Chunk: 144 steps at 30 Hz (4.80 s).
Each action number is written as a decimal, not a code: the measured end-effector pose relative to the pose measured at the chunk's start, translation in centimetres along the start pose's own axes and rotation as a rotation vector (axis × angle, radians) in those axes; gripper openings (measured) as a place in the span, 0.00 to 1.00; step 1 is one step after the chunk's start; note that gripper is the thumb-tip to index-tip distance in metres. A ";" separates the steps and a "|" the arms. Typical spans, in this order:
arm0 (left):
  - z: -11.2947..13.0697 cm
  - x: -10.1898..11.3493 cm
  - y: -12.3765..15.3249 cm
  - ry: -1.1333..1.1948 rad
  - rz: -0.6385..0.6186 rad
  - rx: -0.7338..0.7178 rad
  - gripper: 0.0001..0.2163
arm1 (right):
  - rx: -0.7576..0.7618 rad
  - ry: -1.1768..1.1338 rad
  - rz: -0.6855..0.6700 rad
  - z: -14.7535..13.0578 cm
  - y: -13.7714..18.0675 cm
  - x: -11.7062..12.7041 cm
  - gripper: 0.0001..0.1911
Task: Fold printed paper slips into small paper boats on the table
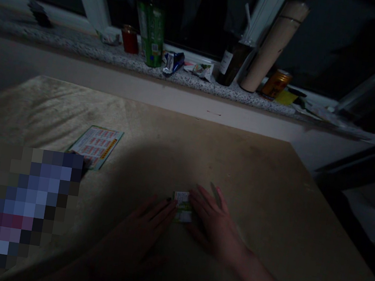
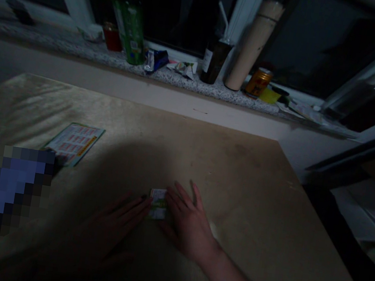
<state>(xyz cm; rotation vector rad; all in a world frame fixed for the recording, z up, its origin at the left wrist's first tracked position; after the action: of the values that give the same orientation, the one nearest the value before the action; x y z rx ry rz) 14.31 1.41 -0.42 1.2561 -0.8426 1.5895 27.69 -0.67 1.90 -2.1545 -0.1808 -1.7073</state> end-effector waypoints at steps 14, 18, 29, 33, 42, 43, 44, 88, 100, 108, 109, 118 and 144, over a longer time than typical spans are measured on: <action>0.0 -0.3 -0.5 -0.028 -0.033 -0.034 0.34 | -0.002 0.094 -0.001 0.6 -0.6 -0.5 0.29; 0.1 -0.2 -0.5 -0.029 -0.074 -0.006 0.34 | -0.022 0.114 0.014 0.6 -0.7 -0.6 0.27; 0.0 -0.1 -0.6 -0.007 -0.088 0.013 0.34 | 0.046 0.113 -0.026 -1.9 1.0 -0.7 0.27; 0.1 0.0 -0.7 0.006 -0.115 0.019 0.34 | 0.028 0.036 -0.056 -1.7 1.3 -0.8 0.30; 0.3 0.5 -0.5 0.002 -0.044 -0.004 0.32 | 0.066 0.005 -0.047 -1.9 2.1 0.2 0.32; 0.3 0.5 -0.5 0.001 -0.045 -0.003 0.32 | 0.070 0.006 -0.054 -2.0 2.2 0.3 0.31; 0.3 0.4 -0.5 0.000 -0.051 -0.001 0.33 | 0.071 0.005 -0.062 -2.1 2.3 0.3 0.30; 0.0 0.9 -0.5 0.028 0.036 0.016 0.29 | -0.085 -0.325 0.273 2.1 -0.9 2.1 0.06; -0.2 0.3 -0.4 -0.001 0.046 0.028 0.35 | 0.011 -0.374 0.262 1.5 -0.6 1.5 0.06; -0.5 0.0 -0.1 -0.025 0.105 0.011 0.30 | 0.005 -0.374 0.356 1.9 0.0 1.9 0.05; -0.5 0.1 0.0 -0.021 0.114 0.005 0.30 | -0.004 -0.380 0.352 2.0 0.0 1.8 0.05; -0.1 0.8 -0.2 -0.046 0.132 0.010 0.27 | -0.102 -0.469 0.295 2.5 0.1 1.3 0.03; 0.7 0.5 -0.5 0.015 0.098 -0.076 0.29 | -0.182 -0.639 0.250 2.8 -1.4 0.1 0.07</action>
<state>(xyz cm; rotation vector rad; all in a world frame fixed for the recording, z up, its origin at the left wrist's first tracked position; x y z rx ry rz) 14.97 1.10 0.20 1.1639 -0.9588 1.6263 29.74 1.66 1.80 -2.6617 0.0787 -0.8889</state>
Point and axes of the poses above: each hand's wrist, its own y-axis away from the middle knuckle, its own x-axis out of the back of the hand, z = x × y, the point moved 8 cm from there along -y, towards the middle knuckle, and after that the axes turned 3 degrees about z, right-handed, at the moved point
